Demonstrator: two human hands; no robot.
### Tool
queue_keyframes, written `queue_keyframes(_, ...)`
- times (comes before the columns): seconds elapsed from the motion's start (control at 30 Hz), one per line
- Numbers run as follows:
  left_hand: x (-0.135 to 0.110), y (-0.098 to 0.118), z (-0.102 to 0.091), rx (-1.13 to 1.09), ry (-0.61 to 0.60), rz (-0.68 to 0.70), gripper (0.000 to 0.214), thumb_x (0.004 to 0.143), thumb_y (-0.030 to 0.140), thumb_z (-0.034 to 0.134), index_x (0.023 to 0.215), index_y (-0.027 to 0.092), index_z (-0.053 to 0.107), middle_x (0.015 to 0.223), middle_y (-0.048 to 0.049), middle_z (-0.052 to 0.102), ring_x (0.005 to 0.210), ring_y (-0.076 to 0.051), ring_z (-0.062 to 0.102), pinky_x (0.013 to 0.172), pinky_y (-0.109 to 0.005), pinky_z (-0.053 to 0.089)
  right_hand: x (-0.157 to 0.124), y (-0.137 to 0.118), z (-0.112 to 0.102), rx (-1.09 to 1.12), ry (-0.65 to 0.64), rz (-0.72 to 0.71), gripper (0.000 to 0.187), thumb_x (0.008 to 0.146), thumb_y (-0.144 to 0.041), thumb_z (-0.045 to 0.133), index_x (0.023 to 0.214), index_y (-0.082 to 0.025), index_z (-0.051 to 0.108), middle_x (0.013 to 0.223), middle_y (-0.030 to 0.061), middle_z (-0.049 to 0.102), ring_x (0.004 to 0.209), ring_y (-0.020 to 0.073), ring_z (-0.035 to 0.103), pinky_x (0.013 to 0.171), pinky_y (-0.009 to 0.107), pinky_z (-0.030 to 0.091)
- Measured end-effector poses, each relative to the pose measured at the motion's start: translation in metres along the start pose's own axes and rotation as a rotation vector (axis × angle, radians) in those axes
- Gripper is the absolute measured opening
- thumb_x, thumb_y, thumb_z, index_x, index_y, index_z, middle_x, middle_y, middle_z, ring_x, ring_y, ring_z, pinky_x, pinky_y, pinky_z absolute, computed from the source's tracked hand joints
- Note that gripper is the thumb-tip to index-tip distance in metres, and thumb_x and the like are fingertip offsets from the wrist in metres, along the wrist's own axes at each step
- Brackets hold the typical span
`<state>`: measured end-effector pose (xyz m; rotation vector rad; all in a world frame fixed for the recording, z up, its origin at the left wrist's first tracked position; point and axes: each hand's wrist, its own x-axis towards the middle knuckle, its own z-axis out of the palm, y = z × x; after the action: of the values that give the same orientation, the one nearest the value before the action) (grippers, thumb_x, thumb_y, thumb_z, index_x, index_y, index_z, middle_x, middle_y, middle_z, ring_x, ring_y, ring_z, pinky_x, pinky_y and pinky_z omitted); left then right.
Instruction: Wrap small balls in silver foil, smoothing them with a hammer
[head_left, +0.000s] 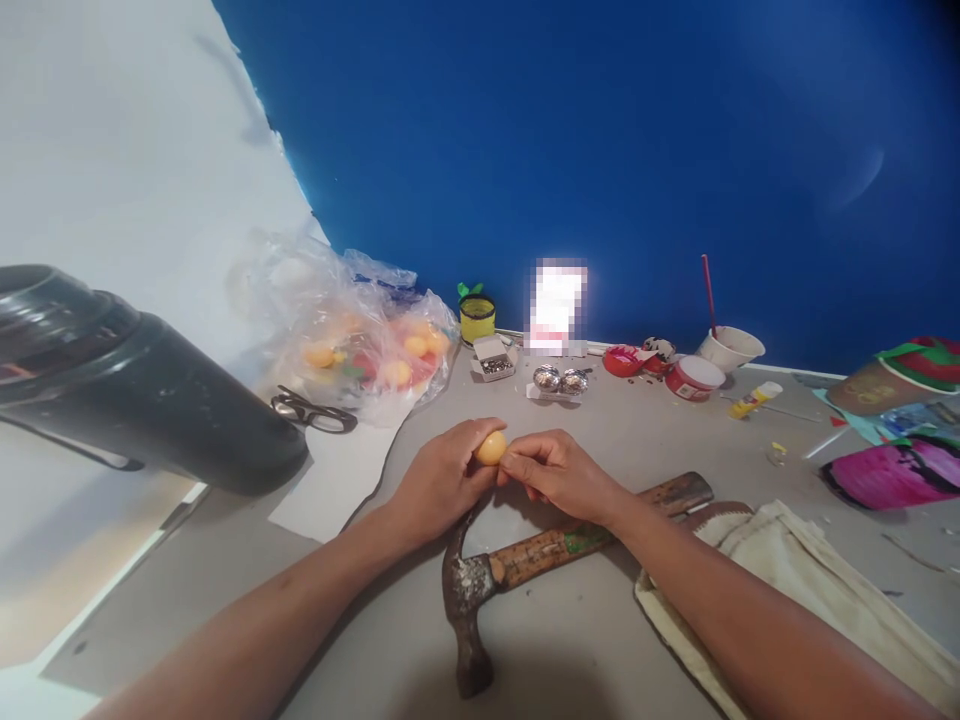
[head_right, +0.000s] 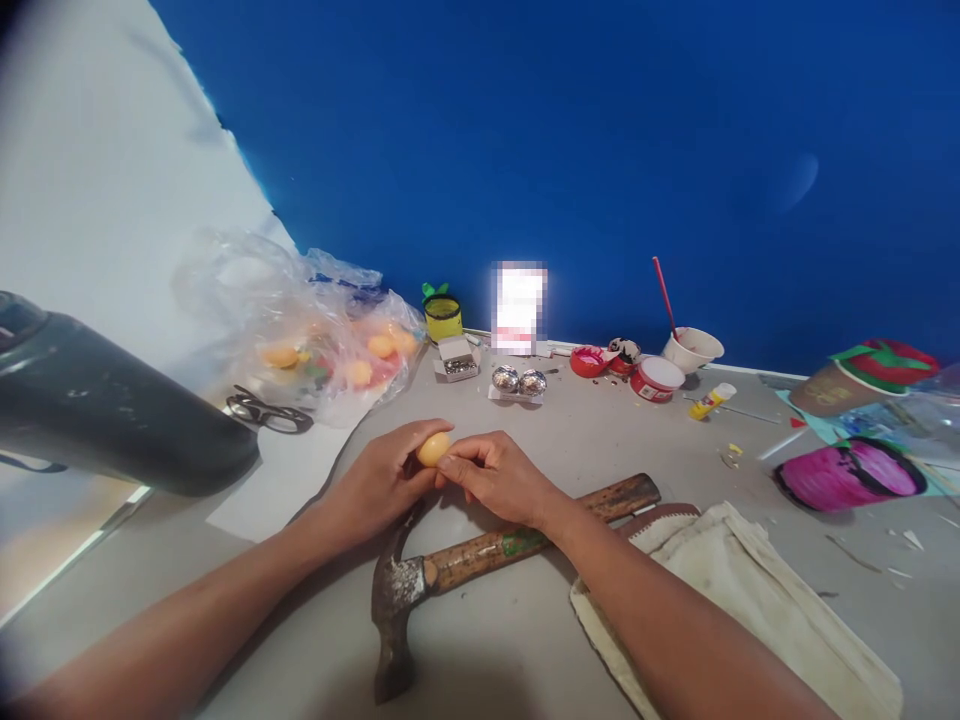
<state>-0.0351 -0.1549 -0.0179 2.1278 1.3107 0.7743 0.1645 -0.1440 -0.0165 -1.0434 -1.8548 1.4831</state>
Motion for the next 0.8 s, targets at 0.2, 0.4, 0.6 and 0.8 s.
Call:
queue_keyframes(0.2,0.0009,-0.0019,0.0000,-0.014,-0.025,-0.084,0.039,0.087,0.032,0.063,0.124,0.022,0.064,0.118,-0.0071,0.074,0.104,-0.027,0.068,0.092,-0.037,0.050,-0.0002,0.0011,0.0036,-0.166,0.068,-0.142,0.033,0.095,-0.037,0.053,0.073,-0.018,0.067,0.057,-0.0035,0.052,0.054,0.0109,0.047,0.056,0.024,0.035)
queue_keyframes(0.4,0.0008,-0.0065,0.0005,0.124,0.000,-0.052,0.039,0.087,0.029,0.063,0.126,0.022,0.064,0.122,-0.0100,0.072,0.110,-0.030,0.066,0.095,-0.039,0.048,-0.0008,0.0060,0.0040,-0.236,0.022,-0.167,0.032,0.101,-0.035,0.045,0.085,-0.019,0.067,0.058,-0.0038,0.055,0.056,0.0120,0.050,0.060,0.024,0.038)
queue_keyframes(0.6,0.0016,-0.0025,-0.0012,0.281,-0.038,-0.084,0.036,0.086,0.025,0.061,0.123,0.022,0.065,0.108,-0.0113,0.071,0.097,-0.031,0.066,0.086,-0.040,0.049,0.0002,0.0044,0.0043,-0.191,0.017,-0.139,0.030,0.098,-0.034,0.050,0.076,-0.019,0.065,0.058,-0.0044,0.050,0.057,0.0119,0.046,0.058,0.024,0.034)
queue_keyframes(0.8,0.0011,-0.0005,-0.0010,0.061,-0.021,-0.055,0.037,0.082,0.020,0.060,0.120,0.023,0.064,0.113,-0.0089,0.070,0.106,-0.029,0.064,0.095,-0.040,0.048,0.0012,0.0070,0.0055,-0.294,0.092,-0.207,0.037,0.094,-0.033,0.055,0.059,-0.019,0.056,0.059,-0.0032,0.044,0.060,0.0120,0.039,0.058,0.026,0.027)
